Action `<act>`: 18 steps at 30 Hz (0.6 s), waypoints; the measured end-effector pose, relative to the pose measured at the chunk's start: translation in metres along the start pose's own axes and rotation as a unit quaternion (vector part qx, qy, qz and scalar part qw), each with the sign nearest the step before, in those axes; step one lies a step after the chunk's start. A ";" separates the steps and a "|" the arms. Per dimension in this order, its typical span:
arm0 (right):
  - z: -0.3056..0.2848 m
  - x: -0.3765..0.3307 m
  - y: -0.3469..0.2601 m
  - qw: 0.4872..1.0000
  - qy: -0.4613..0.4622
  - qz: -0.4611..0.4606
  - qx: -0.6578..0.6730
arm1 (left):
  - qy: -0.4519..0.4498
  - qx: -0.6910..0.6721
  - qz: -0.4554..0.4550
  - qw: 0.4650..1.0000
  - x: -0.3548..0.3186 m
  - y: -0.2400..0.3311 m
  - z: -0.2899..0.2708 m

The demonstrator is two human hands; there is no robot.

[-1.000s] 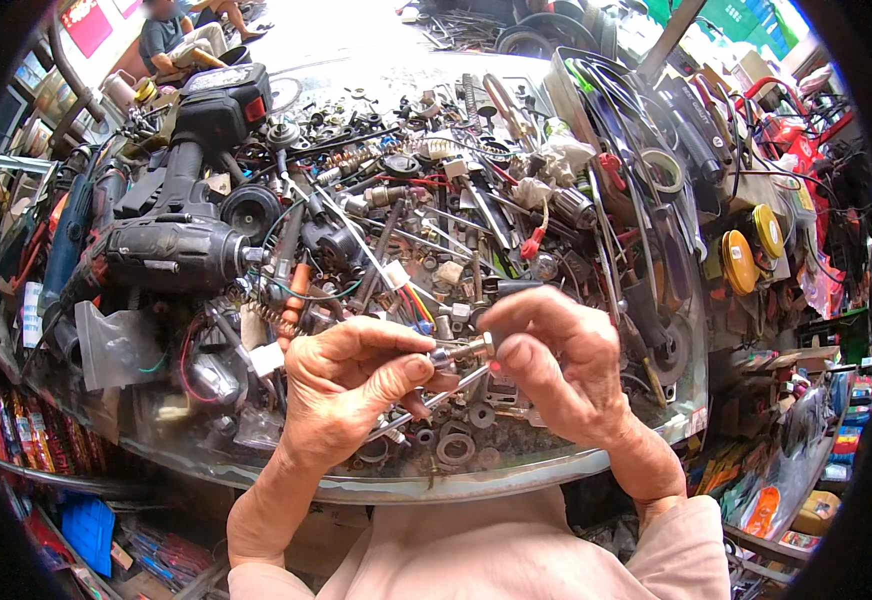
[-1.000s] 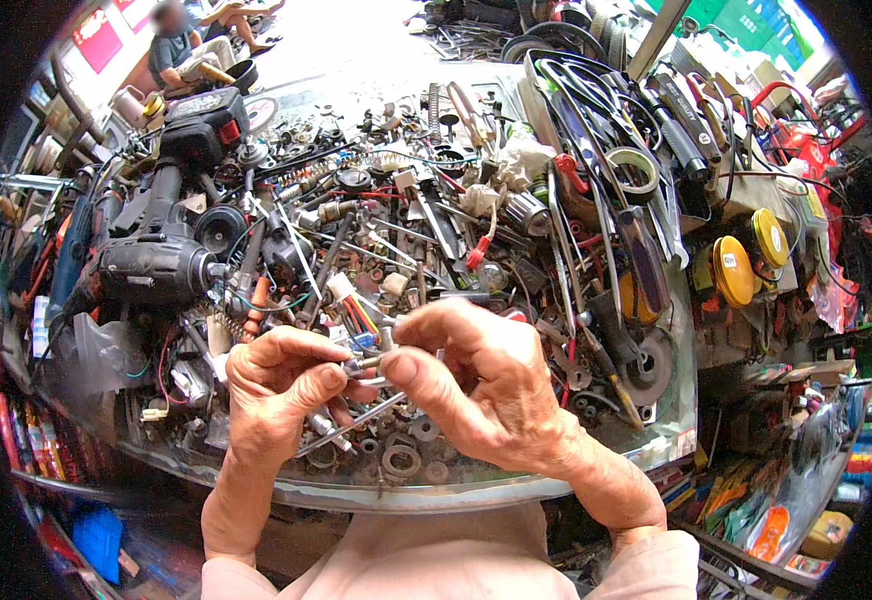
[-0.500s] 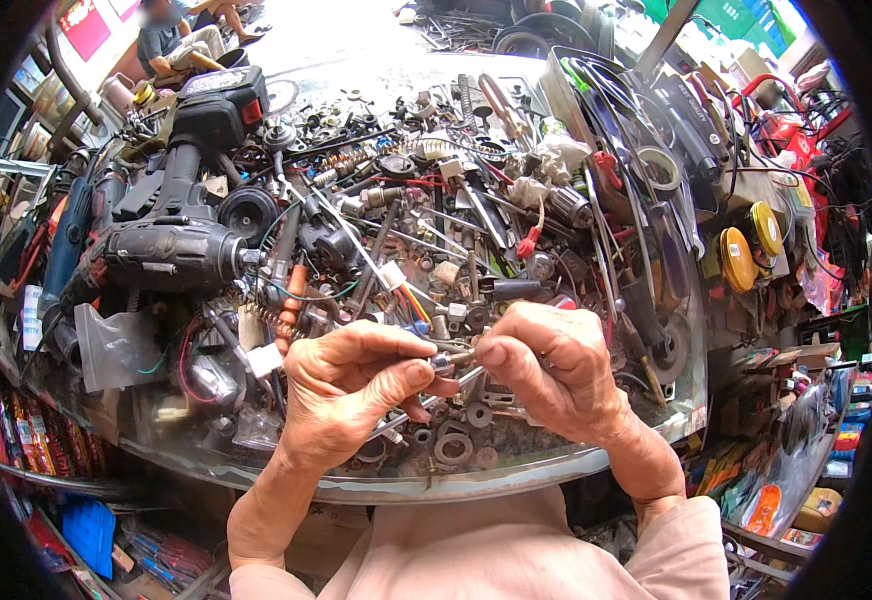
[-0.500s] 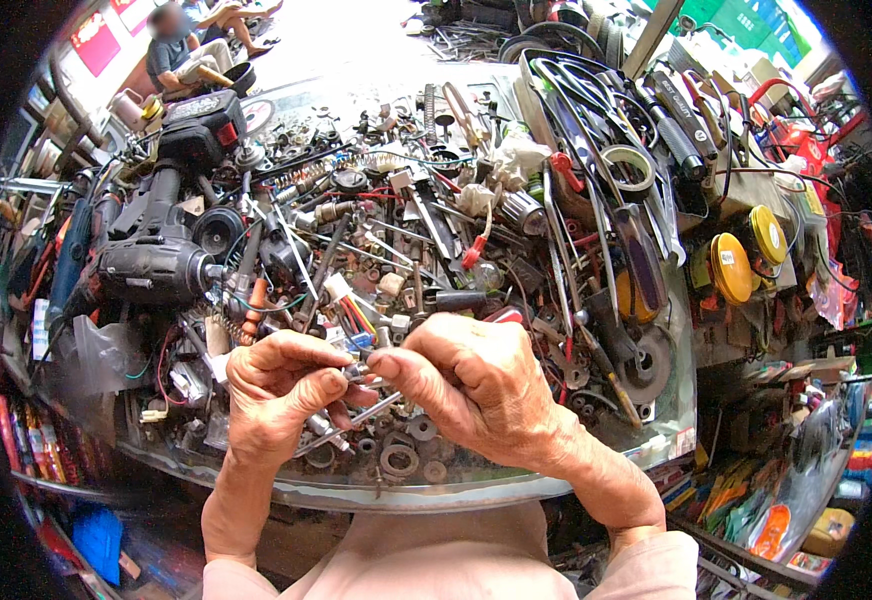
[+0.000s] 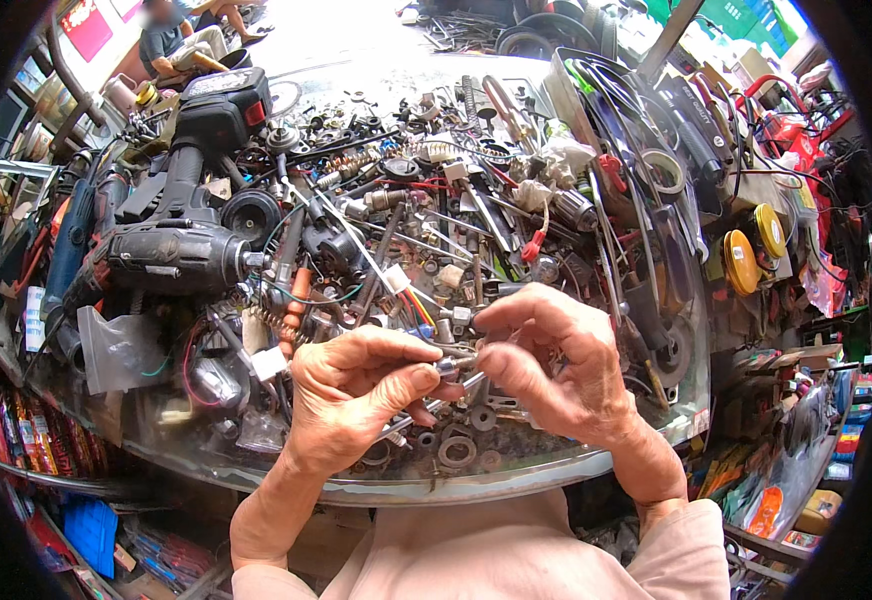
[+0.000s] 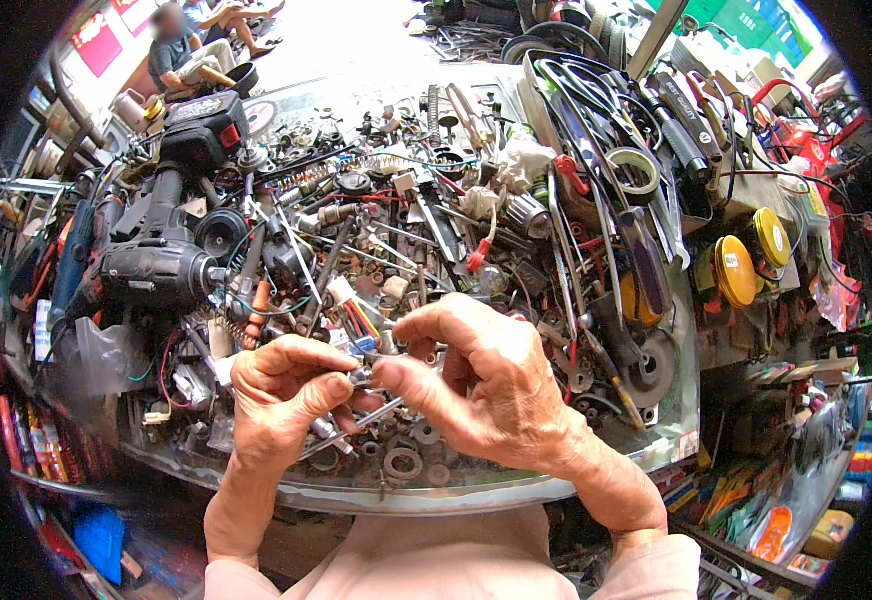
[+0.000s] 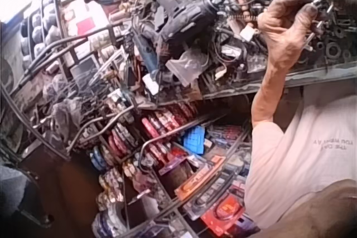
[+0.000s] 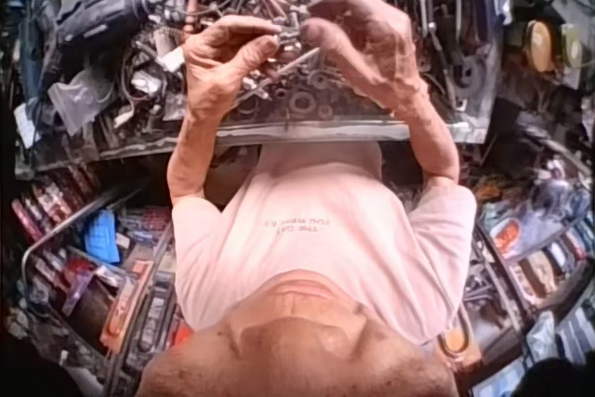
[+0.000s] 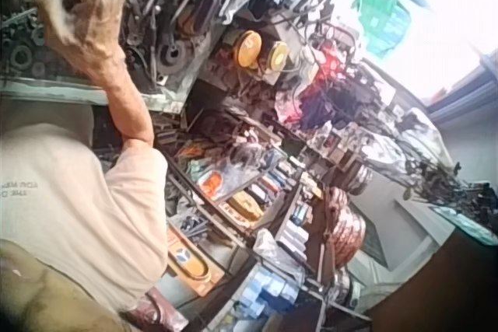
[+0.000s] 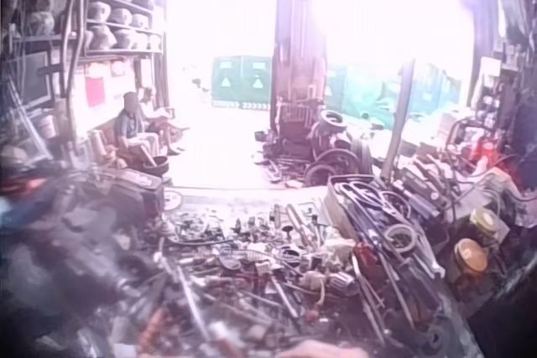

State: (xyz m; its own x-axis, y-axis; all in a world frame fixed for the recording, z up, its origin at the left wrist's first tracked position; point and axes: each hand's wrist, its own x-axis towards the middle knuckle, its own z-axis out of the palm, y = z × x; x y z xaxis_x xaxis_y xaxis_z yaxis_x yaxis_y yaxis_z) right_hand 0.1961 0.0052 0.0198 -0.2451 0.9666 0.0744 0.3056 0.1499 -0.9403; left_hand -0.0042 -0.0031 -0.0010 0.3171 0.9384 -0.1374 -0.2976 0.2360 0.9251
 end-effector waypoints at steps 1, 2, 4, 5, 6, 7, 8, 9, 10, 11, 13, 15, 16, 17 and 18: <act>-0.001 0.001 -0.001 0.999 -0.001 -0.041 -0.005 | 0.003 0.002 0.001 1.000 0.001 0.000 0.000; -0.001 0.002 -0.001 0.998 -0.015 -0.060 -0.024 | 0.008 0.004 0.002 1.000 0.000 0.001 -0.001; -0.004 0.002 0.003 0.992 -0.044 -0.098 -0.060 | 0.006 0.006 -0.003 1.000 0.000 0.001 -0.001; -0.001 0.001 0.006 0.993 -0.035 -0.093 -0.057 | 0.000 0.009 -0.005 1.000 0.000 0.001 -0.001; -0.001 0.001 0.010 0.990 -0.044 -0.110 -0.081 | -0.005 0.012 -0.007 1.000 0.001 0.002 -0.001; -0.003 0.001 0.015 0.985 -0.053 -0.128 -0.105 | -0.011 0.013 -0.018 1.000 0.000 0.003 0.000; -0.005 0.000 0.018 0.979 -0.063 -0.145 -0.131 | -0.012 0.010 -0.014 1.000 0.000 0.002 0.001; -0.007 0.000 0.019 0.979 -0.083 -0.136 -0.125 | -0.013 0.007 -0.010 1.000 0.000 0.002 0.001; -0.005 0.001 0.015 0.988 -0.061 -0.106 -0.093 | -0.014 0.004 -0.007 1.000 0.000 0.002 0.001; -0.002 0.001 0.005 0.995 -0.038 -0.076 -0.062 | -0.009 -0.002 -0.005 1.000 0.000 0.002 0.001; -0.003 0.001 -0.005 0.998 -0.031 -0.037 -0.031 | -0.009 0.000 0.007 1.000 0.001 0.001 -0.002; -0.001 0.000 0.003 0.995 -0.032 -0.078 -0.048 | -0.006 0.003 0.002 1.000 0.001 0.003 -0.002; 0.000 0.000 0.007 0.993 -0.033 -0.098 -0.057 | -0.007 0.007 -0.002 1.000 0.001 0.003 -0.001; -0.002 0.002 0.010 0.984 -0.034 -0.139 -0.108 | -0.006 0.012 -0.006 1.000 0.001 0.003 -0.001; -0.002 0.002 0.013 0.984 -0.037 -0.137 -0.103 | -0.006 0.016 -0.009 1.000 0.000 0.004 0.000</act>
State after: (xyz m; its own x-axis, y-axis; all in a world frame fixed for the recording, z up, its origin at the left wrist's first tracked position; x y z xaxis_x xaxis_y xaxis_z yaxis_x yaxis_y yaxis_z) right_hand 0.2016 0.0093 0.0081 -0.4092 0.8670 0.2844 0.3971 0.4499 -0.8000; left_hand -0.0053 -0.0019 0.0023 0.3329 0.9308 -0.1509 -0.2621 0.2451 0.9334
